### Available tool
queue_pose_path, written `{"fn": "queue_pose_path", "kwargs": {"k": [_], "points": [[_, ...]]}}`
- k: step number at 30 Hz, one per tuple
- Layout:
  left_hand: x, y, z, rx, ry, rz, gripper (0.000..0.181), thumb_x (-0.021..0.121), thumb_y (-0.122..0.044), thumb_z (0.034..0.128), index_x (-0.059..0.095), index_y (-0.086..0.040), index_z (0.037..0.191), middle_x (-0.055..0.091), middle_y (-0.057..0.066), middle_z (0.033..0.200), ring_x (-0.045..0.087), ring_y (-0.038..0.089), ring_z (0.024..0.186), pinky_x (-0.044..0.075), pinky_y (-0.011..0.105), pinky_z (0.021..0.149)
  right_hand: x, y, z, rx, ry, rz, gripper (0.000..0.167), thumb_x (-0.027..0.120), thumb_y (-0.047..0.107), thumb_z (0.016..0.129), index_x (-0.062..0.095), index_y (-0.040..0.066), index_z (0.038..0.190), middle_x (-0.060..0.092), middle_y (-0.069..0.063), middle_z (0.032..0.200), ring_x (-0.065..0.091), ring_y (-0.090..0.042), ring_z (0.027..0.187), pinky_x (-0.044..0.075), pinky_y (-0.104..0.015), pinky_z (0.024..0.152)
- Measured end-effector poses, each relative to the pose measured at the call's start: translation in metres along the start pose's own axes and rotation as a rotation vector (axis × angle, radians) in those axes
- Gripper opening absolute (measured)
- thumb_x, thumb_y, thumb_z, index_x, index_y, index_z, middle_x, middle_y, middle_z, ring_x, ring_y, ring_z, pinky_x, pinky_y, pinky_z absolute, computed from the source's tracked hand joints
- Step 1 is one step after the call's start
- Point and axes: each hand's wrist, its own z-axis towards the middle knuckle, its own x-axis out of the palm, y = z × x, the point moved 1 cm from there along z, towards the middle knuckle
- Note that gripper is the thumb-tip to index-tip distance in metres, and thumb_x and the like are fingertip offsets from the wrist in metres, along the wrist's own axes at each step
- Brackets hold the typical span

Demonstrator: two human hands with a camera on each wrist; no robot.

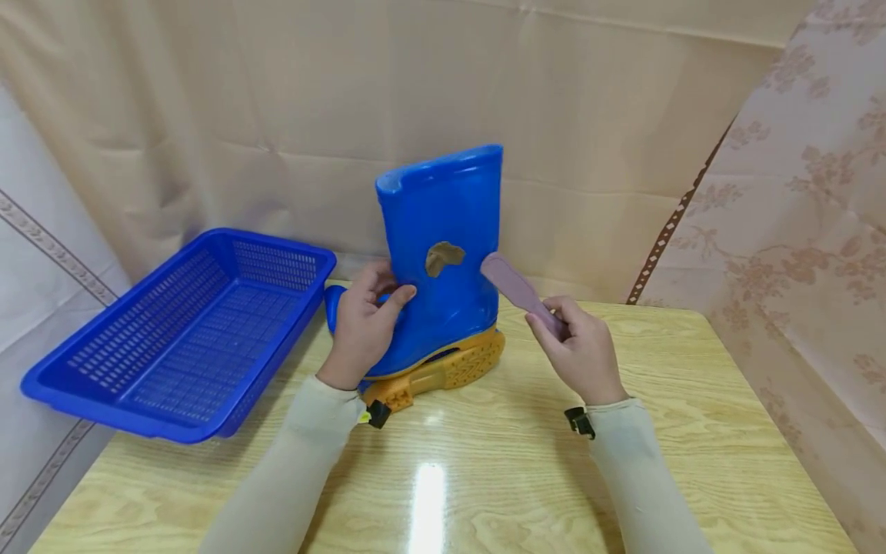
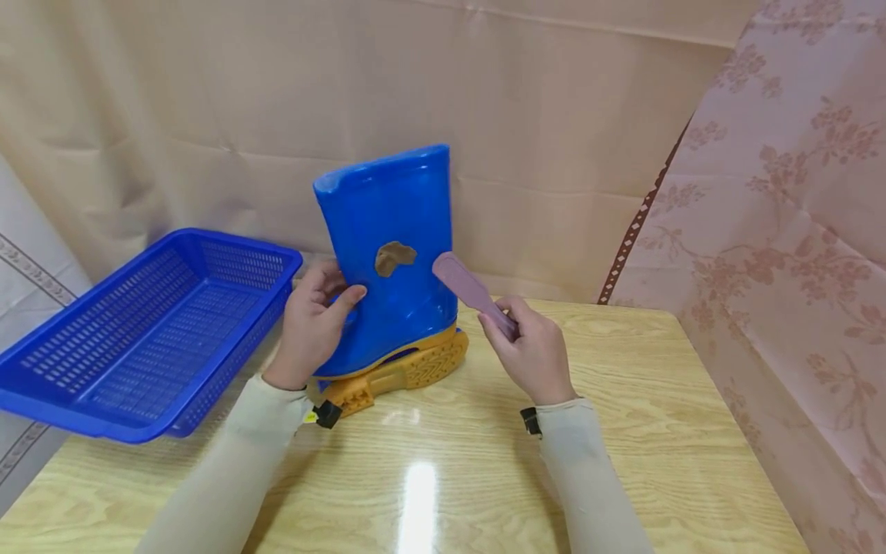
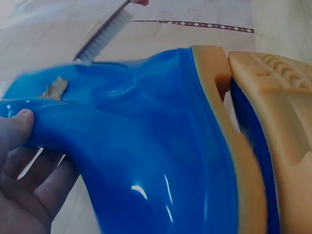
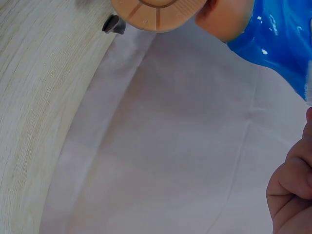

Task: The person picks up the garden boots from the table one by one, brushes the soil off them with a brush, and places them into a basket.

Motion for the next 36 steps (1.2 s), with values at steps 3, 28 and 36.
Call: {"fn": "queue_pose_path", "kwargs": {"k": [3,28,36], "points": [[0.001,-0.002,0.000,0.011,0.016,0.006,0.032,0.064,-0.012,0.1030,0.060,-0.003,0.133,0.072,0.014,0.122,0.070,0.025,0.111,0.058,0.044,0.092,0.000,-0.001,0.000,-0.010,-0.005,0.013,0.015,0.080,0.009,0.091,0.070,0.004,0.101,0.050,0.004,0.062,0.038,-0.006,0.046,0.029,-0.022,0.042],[0.001,-0.004,0.000,-0.010,0.000,-0.081,0.033,0.064,-0.003,0.1014,0.057,0.002,0.133,0.072,0.020,0.118,0.069,0.031,0.110,0.057,0.030,0.088,0.002,-0.001,-0.002,-0.049,-0.040,0.020,0.016,0.081,0.006,0.089,0.073,0.004,0.101,0.051,0.004,0.063,0.038,-0.006,0.049,0.029,-0.021,0.045],[0.008,-0.004,-0.001,-0.074,0.149,-0.121,0.042,0.058,-0.008,0.1055,0.045,-0.001,0.144,0.065,0.019,0.137,0.063,0.029,0.121,0.053,0.044,0.100,0.000,0.000,-0.001,-0.104,-0.086,0.066,0.016,0.081,-0.001,0.086,0.073,0.002,0.099,0.053,0.003,0.064,0.040,-0.006,0.050,0.031,-0.020,0.046]]}}
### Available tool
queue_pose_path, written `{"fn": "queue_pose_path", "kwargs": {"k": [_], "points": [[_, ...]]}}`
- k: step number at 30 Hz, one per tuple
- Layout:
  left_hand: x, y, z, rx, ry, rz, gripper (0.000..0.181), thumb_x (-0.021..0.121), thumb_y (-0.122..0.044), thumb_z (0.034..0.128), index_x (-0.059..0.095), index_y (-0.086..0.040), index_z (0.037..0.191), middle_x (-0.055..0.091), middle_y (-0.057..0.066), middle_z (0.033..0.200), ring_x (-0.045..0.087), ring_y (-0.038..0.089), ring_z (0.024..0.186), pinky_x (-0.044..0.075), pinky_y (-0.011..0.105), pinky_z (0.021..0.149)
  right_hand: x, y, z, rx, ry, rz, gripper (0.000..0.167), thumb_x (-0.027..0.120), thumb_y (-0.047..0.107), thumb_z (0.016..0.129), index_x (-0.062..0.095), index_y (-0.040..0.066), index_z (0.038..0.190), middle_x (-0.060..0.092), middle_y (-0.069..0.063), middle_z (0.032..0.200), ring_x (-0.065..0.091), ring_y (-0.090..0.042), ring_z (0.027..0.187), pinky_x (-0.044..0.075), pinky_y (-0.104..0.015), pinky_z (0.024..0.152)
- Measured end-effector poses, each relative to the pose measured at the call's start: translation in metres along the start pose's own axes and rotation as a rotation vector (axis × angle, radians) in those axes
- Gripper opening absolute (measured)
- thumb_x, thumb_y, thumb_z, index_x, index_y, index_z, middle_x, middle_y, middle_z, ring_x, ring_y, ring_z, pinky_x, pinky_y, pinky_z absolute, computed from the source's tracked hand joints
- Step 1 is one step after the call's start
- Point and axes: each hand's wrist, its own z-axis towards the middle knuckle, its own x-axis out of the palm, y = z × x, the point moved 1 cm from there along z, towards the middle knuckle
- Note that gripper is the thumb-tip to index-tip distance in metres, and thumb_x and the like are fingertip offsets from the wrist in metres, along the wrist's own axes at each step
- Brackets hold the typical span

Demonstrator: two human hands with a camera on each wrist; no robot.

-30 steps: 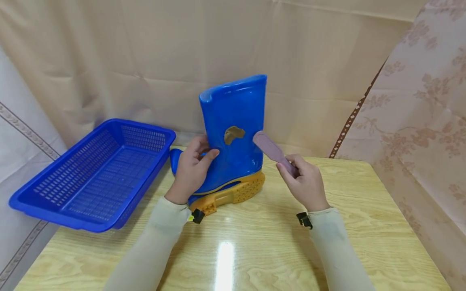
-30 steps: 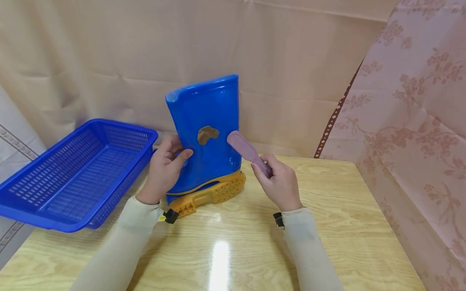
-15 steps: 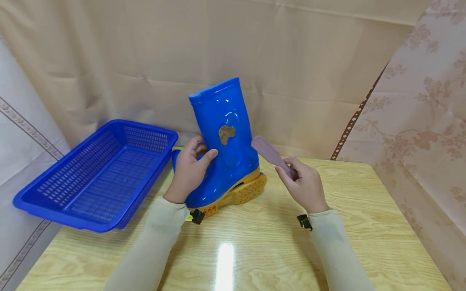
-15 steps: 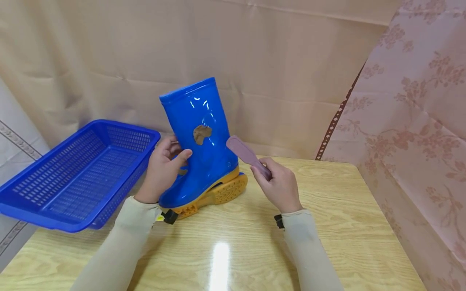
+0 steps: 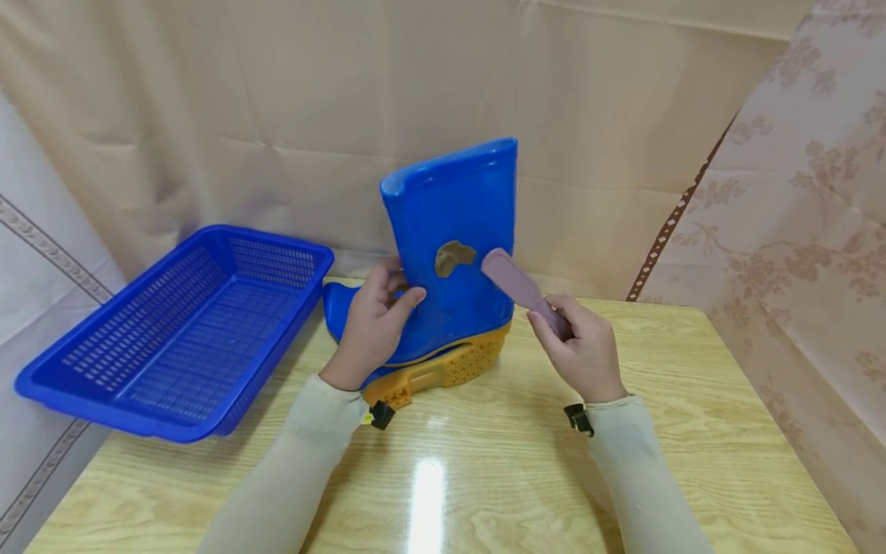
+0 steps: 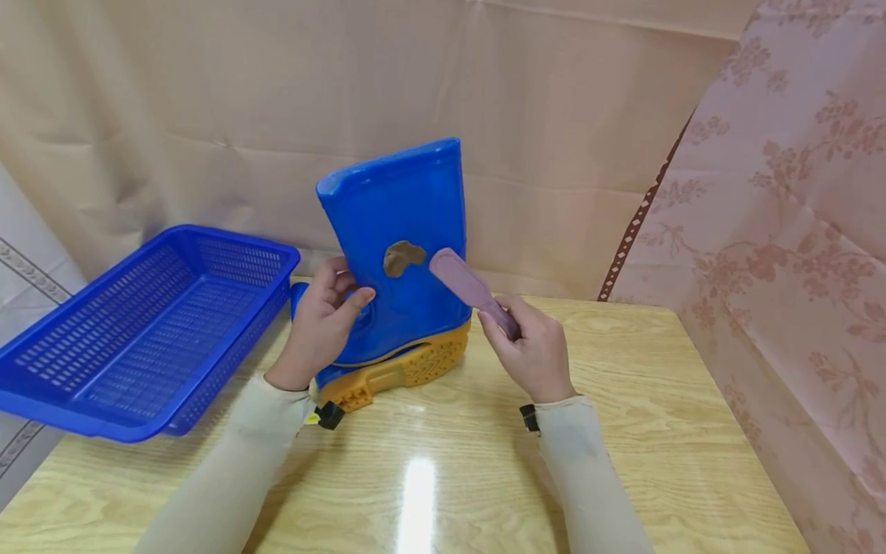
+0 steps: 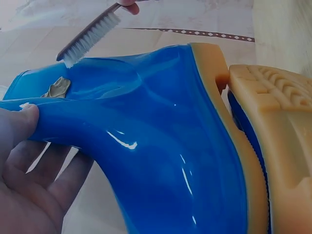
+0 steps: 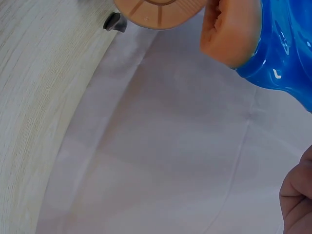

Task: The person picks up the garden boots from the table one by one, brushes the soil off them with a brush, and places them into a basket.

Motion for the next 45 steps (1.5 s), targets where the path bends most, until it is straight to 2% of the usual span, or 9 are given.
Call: {"fn": "queue_pose_path", "kwargs": {"k": [2,6,13,22,26,30,32,38,45], "points": [[0.000,-0.001,0.000,-0.021,0.017,-0.008,0.043,0.057,-0.010,0.1064,0.042,-0.001,0.146,0.064,0.020,0.138,0.062,0.030,0.123,0.051,0.049,0.103,0.000,0.000,0.000,-0.006,-0.013,0.004,0.016,0.081,-0.001,0.085,0.073,0.002,0.099,0.054,0.002,0.064,0.040,-0.006,0.050,0.031,-0.020,0.046],[-0.001,-0.002,-0.001,-0.038,0.019,-0.001,0.044,0.059,-0.015,0.1067,0.042,-0.003,0.146,0.063,0.017,0.139,0.061,0.027,0.126,0.051,0.049,0.106,0.000,0.002,0.001,-0.010,-0.031,0.013,0.013,0.075,0.000,0.088,0.074,0.003,0.101,0.052,0.004,0.063,0.039,-0.005,0.050,0.030,-0.019,0.045],[-0.002,-0.003,0.000,-0.015,-0.042,0.032,0.045,0.071,-0.016,0.1000,0.055,-0.010,0.142,0.063,0.007,0.129,0.063,0.021,0.113,0.059,0.043,0.091,-0.001,0.010,0.002,-0.019,-0.020,0.047,0.030,0.071,-0.001,0.088,0.068,0.003,0.117,0.050,0.005,0.064,0.037,-0.002,0.049,0.029,-0.019,0.043],[0.000,-0.006,0.000,-0.038,-0.052,0.067,0.041,0.071,-0.022,0.1001,0.056,-0.011,0.137,0.064,0.005,0.125,0.064,0.020,0.108,0.059,0.041,0.089,0.000,0.023,0.006,-0.125,0.031,0.043,0.036,0.067,0.002,0.091,0.065,0.002,0.127,0.055,-0.003,0.074,0.040,-0.005,0.053,0.032,-0.020,0.047],[0.002,-0.005,-0.001,-0.028,-0.056,0.082,0.040,0.071,-0.023,0.1003,0.057,-0.012,0.136,0.065,0.004,0.124,0.065,0.019,0.107,0.060,0.038,0.087,0.003,0.026,0.006,-0.173,0.023,0.057,0.030,0.064,0.016,0.102,0.067,0.001,0.127,0.058,-0.005,0.080,0.042,-0.007,0.058,0.035,-0.019,0.051],[0.004,-0.004,-0.002,-0.010,-0.056,0.084,0.037,0.071,-0.022,0.1001,0.059,-0.011,0.134,0.066,0.004,0.122,0.065,0.018,0.106,0.060,0.036,0.086,0.006,0.027,0.006,-0.214,-0.007,0.042,0.040,0.056,0.034,0.107,0.071,0.001,0.123,0.053,-0.002,0.074,0.040,-0.007,0.059,0.032,-0.019,0.051],[0.004,-0.005,-0.002,0.000,-0.057,0.081,0.037,0.071,-0.022,0.1001,0.060,-0.011,0.133,0.066,0.004,0.121,0.065,0.017,0.106,0.060,0.036,0.085,0.007,0.029,0.006,-0.230,-0.016,0.034,0.040,0.055,0.035,0.107,0.072,0.002,0.124,0.054,-0.002,0.074,0.039,-0.007,0.059,0.031,-0.020,0.051],[0.005,-0.006,-0.004,0.023,-0.048,0.078,0.035,0.071,-0.020,0.1001,0.062,-0.011,0.133,0.068,0.005,0.119,0.065,0.018,0.107,0.060,0.036,0.086,0.010,0.033,0.007,-0.244,0.000,0.057,0.039,0.057,0.033,0.108,0.071,0.004,0.130,0.063,-0.007,0.084,0.042,-0.009,0.061,0.032,-0.019,0.051],[0.005,-0.009,-0.005,0.020,-0.020,0.077,0.031,0.071,-0.021,0.1000,0.063,-0.012,0.128,0.069,0.003,0.116,0.066,0.016,0.105,0.060,0.035,0.086,0.011,0.034,0.004,-0.210,0.022,0.043,0.039,0.059,0.033,0.107,0.071,0.007,0.132,0.063,-0.007,0.084,0.042,-0.010,0.061,0.033,-0.019,0.051]]}}
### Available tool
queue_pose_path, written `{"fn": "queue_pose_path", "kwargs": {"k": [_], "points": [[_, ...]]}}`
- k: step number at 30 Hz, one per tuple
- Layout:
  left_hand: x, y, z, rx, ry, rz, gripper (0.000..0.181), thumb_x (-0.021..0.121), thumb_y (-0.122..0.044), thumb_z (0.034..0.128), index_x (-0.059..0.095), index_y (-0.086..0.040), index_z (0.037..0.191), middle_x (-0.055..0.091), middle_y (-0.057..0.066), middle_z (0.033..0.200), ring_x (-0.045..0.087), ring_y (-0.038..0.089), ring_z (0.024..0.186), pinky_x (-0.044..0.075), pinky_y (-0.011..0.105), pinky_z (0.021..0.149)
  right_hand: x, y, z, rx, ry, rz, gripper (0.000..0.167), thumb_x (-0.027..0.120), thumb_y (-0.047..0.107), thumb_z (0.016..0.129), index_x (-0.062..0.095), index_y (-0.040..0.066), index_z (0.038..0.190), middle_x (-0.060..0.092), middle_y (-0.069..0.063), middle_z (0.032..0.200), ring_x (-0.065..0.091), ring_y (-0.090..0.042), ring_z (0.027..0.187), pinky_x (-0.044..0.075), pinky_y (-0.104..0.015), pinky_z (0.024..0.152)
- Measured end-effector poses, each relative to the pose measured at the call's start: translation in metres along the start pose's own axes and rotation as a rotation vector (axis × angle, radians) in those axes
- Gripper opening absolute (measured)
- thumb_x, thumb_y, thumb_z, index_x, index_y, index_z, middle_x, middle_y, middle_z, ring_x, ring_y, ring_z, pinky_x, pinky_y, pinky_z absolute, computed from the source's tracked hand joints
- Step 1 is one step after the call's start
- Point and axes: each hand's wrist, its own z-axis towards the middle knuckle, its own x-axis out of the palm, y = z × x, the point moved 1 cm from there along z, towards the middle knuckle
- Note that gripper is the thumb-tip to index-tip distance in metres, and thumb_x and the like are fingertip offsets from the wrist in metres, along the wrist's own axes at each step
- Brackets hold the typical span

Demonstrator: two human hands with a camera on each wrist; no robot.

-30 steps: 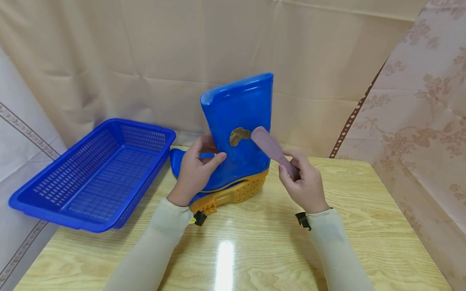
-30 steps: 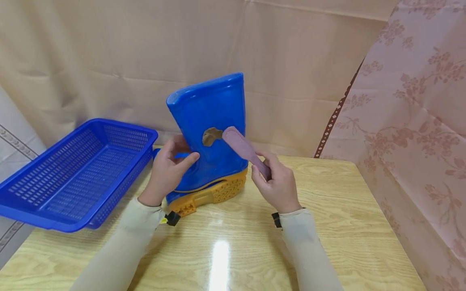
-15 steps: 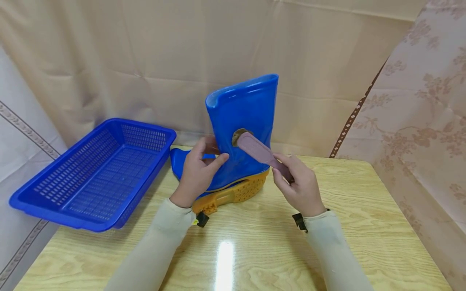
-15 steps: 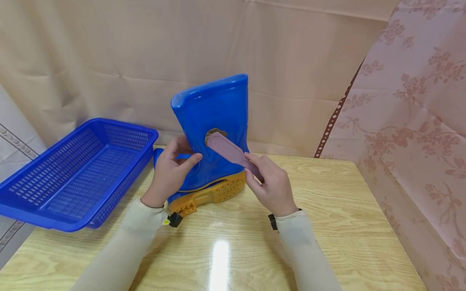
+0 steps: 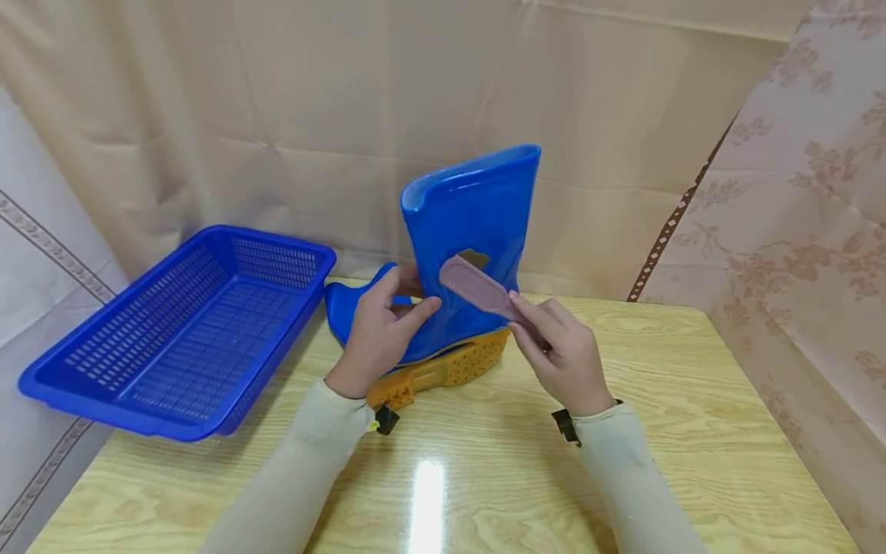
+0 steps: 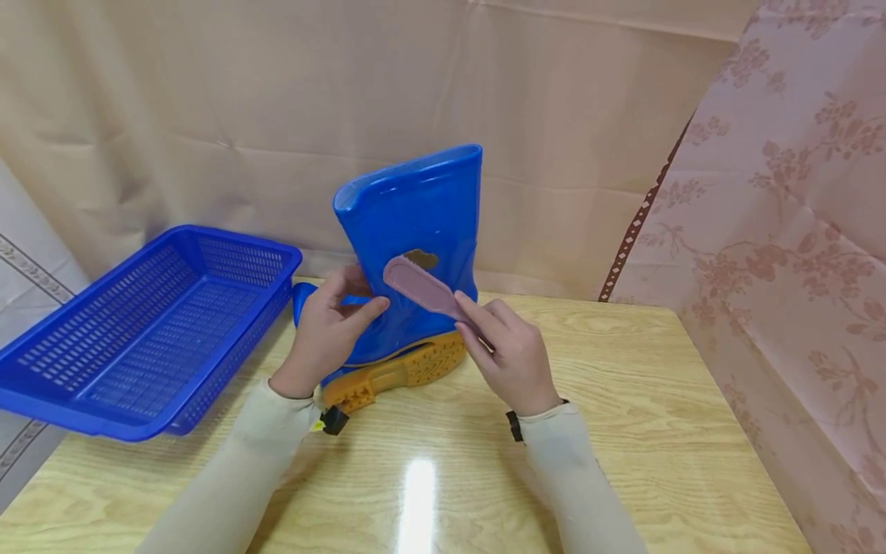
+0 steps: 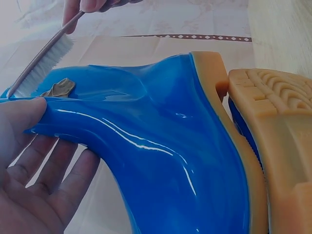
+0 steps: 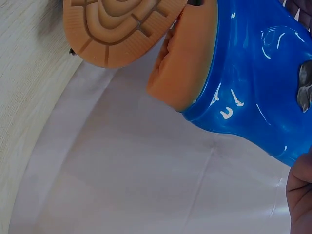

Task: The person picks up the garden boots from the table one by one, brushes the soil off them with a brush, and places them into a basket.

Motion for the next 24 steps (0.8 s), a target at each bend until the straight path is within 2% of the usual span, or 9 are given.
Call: {"fn": "queue_pose_path", "kwargs": {"k": [2,4,7,9,16,20,24], "points": [[0.0002,-0.0001,0.0001,-0.007,-0.002,0.000,0.033,0.071,-0.022,0.1001,0.062,-0.012,0.130,0.069,0.003,0.117,0.066,0.016,0.105,0.060,0.035,0.086,-0.0007,-0.0003,-0.0004,0.013,0.008,-0.009,0.036,0.064,0.028,0.105,0.071,0.006,0.132,0.063,-0.007,0.084,0.042,-0.011,0.061,0.032,-0.019,0.051],[0.0002,-0.0004,0.0000,-0.017,-0.012,0.000,0.036,0.071,-0.023,0.1004,0.061,-0.011,0.133,0.069,0.004,0.118,0.066,0.017,0.106,0.061,0.036,0.086,-0.0011,-0.0010,-0.0006,0.018,0.014,-0.023,0.033,0.071,0.017,0.100,0.071,0.006,0.131,0.063,-0.007,0.083,0.042,-0.010,0.061,0.032,-0.019,0.051],[-0.0002,-0.0007,-0.0003,-0.039,-0.032,0.008,0.040,0.071,-0.025,0.1005,0.058,-0.011,0.136,0.068,0.006,0.120,0.065,0.018,0.107,0.060,0.038,0.086,-0.0011,-0.0027,-0.0011,0.027,0.023,-0.039,0.043,0.078,0.000,0.089,0.071,0.006,0.131,0.062,-0.007,0.083,0.042,-0.009,0.062,0.032,-0.019,0.051],[-0.0006,-0.0003,-0.0004,-0.056,-0.045,0.011,0.041,0.071,-0.026,0.1003,0.058,-0.011,0.136,0.067,0.006,0.121,0.064,0.018,0.107,0.060,0.040,0.086,-0.0012,-0.0041,-0.0013,0.030,0.026,-0.050,0.048,0.079,-0.005,0.085,0.072,0.006,0.131,0.062,-0.007,0.082,0.042,-0.009,0.062,0.032,-0.018,0.051],[-0.0017,0.0013,0.0003,-0.079,-0.047,0.020,0.042,0.071,-0.028,0.1000,0.058,-0.012,0.136,0.066,0.005,0.123,0.064,0.019,0.108,0.059,0.042,0.088,-0.0022,-0.0090,-0.0022,0.037,0.017,-0.033,0.040,0.076,0.001,0.088,0.073,0.003,0.127,0.060,-0.003,0.078,0.041,-0.008,0.060,0.031,-0.019,0.052],[-0.0015,0.0024,0.0009,-0.079,-0.036,0.014,0.042,0.071,-0.028,0.1003,0.057,-0.013,0.137,0.066,0.005,0.124,0.064,0.019,0.109,0.059,0.042,0.089,-0.0015,-0.0100,-0.0024,-0.004,-0.023,-0.006,0.031,0.068,0.013,0.096,0.074,0.002,0.124,0.059,-0.003,0.075,0.039,-0.008,0.059,0.029,-0.018,0.052],[-0.0019,0.0022,0.0012,-0.071,-0.026,0.018,0.043,0.071,-0.027,0.1001,0.057,-0.011,0.137,0.066,0.006,0.124,0.064,0.019,0.108,0.060,0.041,0.088,-0.0006,-0.0086,-0.0020,-0.052,-0.059,0.003,0.034,0.061,0.026,0.102,0.075,0.002,0.123,0.059,-0.004,0.074,0.040,-0.007,0.058,0.029,-0.016,0.052]]}}
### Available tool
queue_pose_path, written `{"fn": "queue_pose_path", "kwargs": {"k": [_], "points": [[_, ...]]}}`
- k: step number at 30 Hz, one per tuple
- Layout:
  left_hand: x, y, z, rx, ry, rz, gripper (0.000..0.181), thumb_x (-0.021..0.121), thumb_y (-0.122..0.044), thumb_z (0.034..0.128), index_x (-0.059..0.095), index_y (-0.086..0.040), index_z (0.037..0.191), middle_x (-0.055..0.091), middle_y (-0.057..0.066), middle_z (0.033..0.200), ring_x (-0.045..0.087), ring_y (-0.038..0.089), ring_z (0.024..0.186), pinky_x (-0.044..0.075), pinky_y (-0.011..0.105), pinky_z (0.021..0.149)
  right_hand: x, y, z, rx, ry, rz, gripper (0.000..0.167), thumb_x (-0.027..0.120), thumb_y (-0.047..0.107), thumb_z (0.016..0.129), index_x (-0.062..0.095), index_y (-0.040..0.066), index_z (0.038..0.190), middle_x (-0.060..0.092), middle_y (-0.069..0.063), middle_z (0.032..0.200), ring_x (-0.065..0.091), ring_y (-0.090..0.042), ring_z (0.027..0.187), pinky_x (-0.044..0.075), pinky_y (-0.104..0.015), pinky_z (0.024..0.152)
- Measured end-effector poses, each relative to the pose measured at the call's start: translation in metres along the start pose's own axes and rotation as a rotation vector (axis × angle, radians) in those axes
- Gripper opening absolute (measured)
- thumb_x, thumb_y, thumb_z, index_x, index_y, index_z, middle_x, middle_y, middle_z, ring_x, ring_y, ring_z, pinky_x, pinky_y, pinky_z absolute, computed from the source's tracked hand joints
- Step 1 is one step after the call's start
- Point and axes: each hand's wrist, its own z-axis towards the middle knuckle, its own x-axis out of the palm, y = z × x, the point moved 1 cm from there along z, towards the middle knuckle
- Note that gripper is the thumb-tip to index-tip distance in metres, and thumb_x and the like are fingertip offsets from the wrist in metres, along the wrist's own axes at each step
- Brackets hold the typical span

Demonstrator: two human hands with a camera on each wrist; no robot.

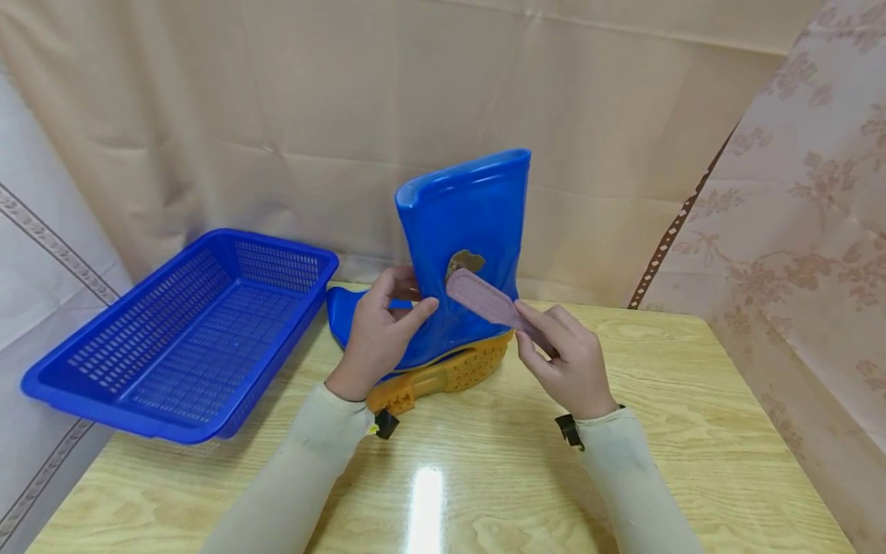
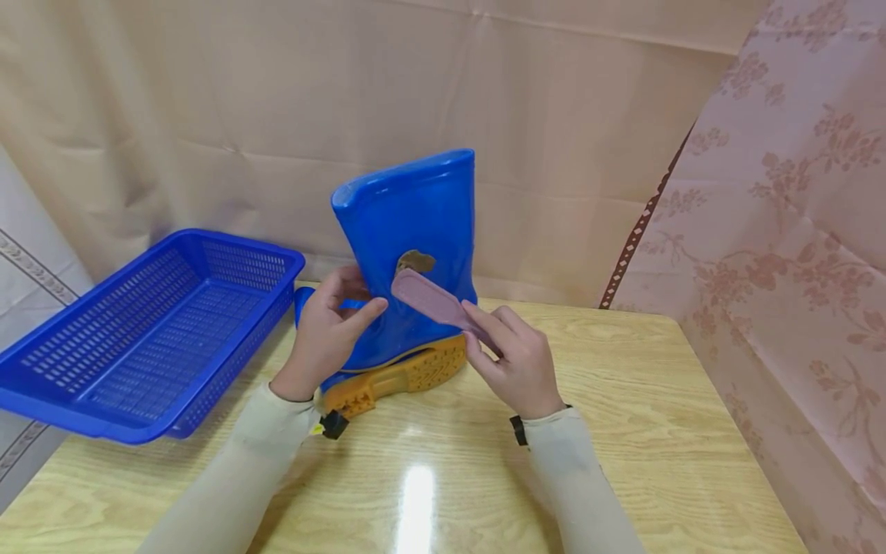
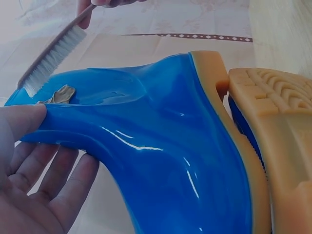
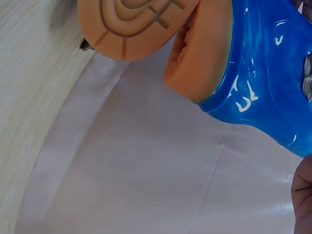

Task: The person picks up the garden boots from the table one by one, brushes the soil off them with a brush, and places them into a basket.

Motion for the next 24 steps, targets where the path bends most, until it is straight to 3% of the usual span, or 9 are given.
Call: {"fn": "queue_pose_path", "kwargs": {"k": [8,17,20,24], "points": [[-0.0007,-0.0024,-0.0004,0.036,0.061,0.025,0.040,0.068,-0.025,0.1020,0.055,-0.009,0.136,0.065,0.007,0.125,0.064,0.020,0.109,0.060,0.041,0.088,0.0007,0.0037,0.0019,-0.026,-0.016,-0.002,0.037,0.061,0.031,0.106,0.074,0.002,0.124,0.059,-0.004,0.077,0.040,-0.008,0.058,0.029,-0.014,0.052],[-0.0014,-0.0017,-0.0010,0.064,0.071,0.015,0.036,0.067,-0.021,0.1027,0.055,-0.009,0.135,0.065,0.006,0.123,0.064,0.019,0.109,0.059,0.040,0.090,0.0022,0.0060,0.0035,0.006,-0.001,0.008,0.038,0.062,0.032,0.105,0.073,0.003,0.128,0.065,-0.008,0.084,0.044,-0.009,0.059,0.032,-0.016,0.051],[-0.0014,-0.0015,-0.0008,0.060,0.071,0.017,0.035,0.067,-0.022,0.1029,0.055,-0.009,0.133,0.065,0.006,0.123,0.063,0.018,0.109,0.059,0.039,0.091,0.0022,0.0047,0.0030,0.023,-0.006,0.004,0.031,0.072,0.018,0.099,0.073,0.003,0.127,0.065,-0.009,0.084,0.045,-0.011,0.058,0.033,-0.017,0.051],[-0.0013,-0.0020,-0.0004,0.052,0.063,0.022,0.035,0.067,-0.022,0.1030,0.055,-0.008,0.132,0.065,0.007,0.123,0.064,0.020,0.109,0.059,0.041,0.091,0.0017,0.0036,0.0025,0.059,-0.012,-0.014,0.044,0.081,-0.004,0.082,0.075,0.004,0.125,0.066,-0.009,0.082,0.044,-0.011,0.058,0.033,-0.018,0.052]]}}
